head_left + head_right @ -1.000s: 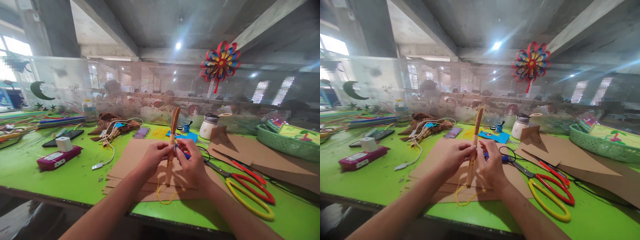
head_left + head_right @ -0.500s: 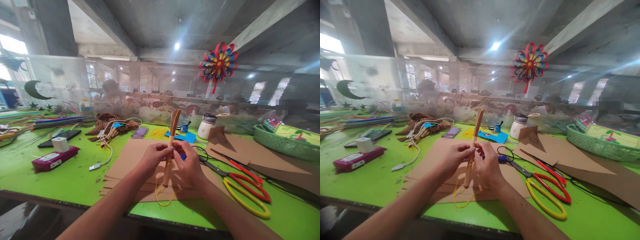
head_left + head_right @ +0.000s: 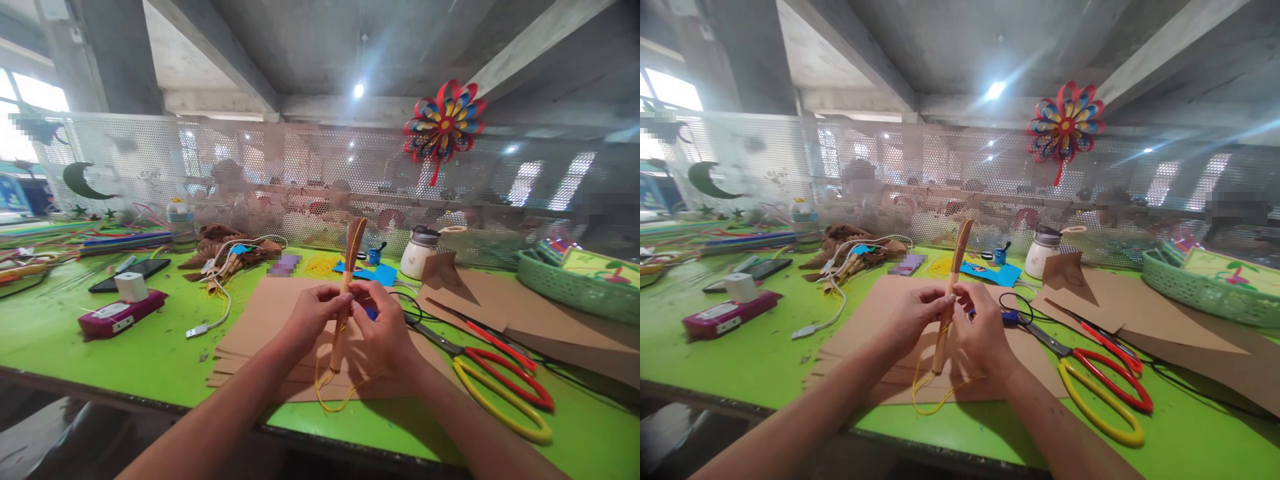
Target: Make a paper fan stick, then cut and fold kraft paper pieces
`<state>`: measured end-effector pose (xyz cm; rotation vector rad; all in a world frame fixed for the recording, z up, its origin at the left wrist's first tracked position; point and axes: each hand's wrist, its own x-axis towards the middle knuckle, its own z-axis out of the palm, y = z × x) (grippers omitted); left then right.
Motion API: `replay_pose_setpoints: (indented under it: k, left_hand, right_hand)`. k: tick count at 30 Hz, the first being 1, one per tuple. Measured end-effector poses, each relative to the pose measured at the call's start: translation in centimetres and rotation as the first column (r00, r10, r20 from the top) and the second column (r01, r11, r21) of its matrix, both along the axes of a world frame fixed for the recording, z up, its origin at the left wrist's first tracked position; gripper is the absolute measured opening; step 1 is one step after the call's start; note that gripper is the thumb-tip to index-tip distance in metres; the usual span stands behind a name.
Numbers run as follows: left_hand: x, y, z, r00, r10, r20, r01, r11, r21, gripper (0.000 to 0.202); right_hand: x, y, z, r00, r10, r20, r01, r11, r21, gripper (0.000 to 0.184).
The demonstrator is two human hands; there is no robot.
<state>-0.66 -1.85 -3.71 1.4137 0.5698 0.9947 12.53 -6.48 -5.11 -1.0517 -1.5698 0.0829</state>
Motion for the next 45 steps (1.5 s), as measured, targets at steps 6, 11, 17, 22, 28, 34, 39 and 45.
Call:
replay_pose_setpoints:
  k: [6,11,17,22,28,34,39,45]
  left_hand:
    - [0.09,-0.28,0.24,1.0,0.021,-0.005,-0.02,0.999,0.034,0.026]
    - [0.14,-0.41,0.3,0.998,0.058,-0.01,-0.058,0.996,0.07,0.022]
    - [0.2,-0.38,0.27,0.999,0.04,-0.012,-0.038,0.994,0.102,0.019]
    - [0.31,-0.23,0.24,0.999,0.04,0.013,-0.042,0.994,0.104,0.021]
    - [0.22,-0.38,0.35,0.998,0.064,0.021,-0.066,0.991,0.115,0.024]
    - [0.15,-0.6,0.58,0.996,0.084,-0.031,-0.077,0.983,0.167,0.024]
    - [0.3,-0.58,0.43,0.993,0.112,-0.029,-0.106,0.98,0.17,0.02]
    - [0.34,-0.35,0.28,0.993,0.117,-0.017,-0.112,0.977,0.183,0.019]
  right_hand:
    - [0.18,0.0,0.22,1.0,-0.001,0.012,0.001,1.0,-0.011,0.019]
    - [0.29,0.03,0.42,1.0,-0.001,0.026,0.001,1.0,-0.011,0.018]
    - [0.37,-0.1,0.46,0.999,-0.014,0.04,0.014,1.0,-0.002,0.018]
    - [0.21,-0.23,0.28,0.991,-0.089,0.099,0.077,0.99,0.114,0.021]
    - [-0.1,-0.38,0.24,0.988,-0.077,0.137,0.059,0.989,0.136,0.02]
    - [0.04,-0.29,0.08,0.991,-0.073,0.115,0.061,0.993,0.102,0.024]
    - [0.09,-0.23,0.15,0.993,-0.059,0.098,0.05,0.994,0.094,0.026]
    - [0.06,-0.24,0.34,0.999,-0.013,0.052,0.011,0.999,0.042,0.025]
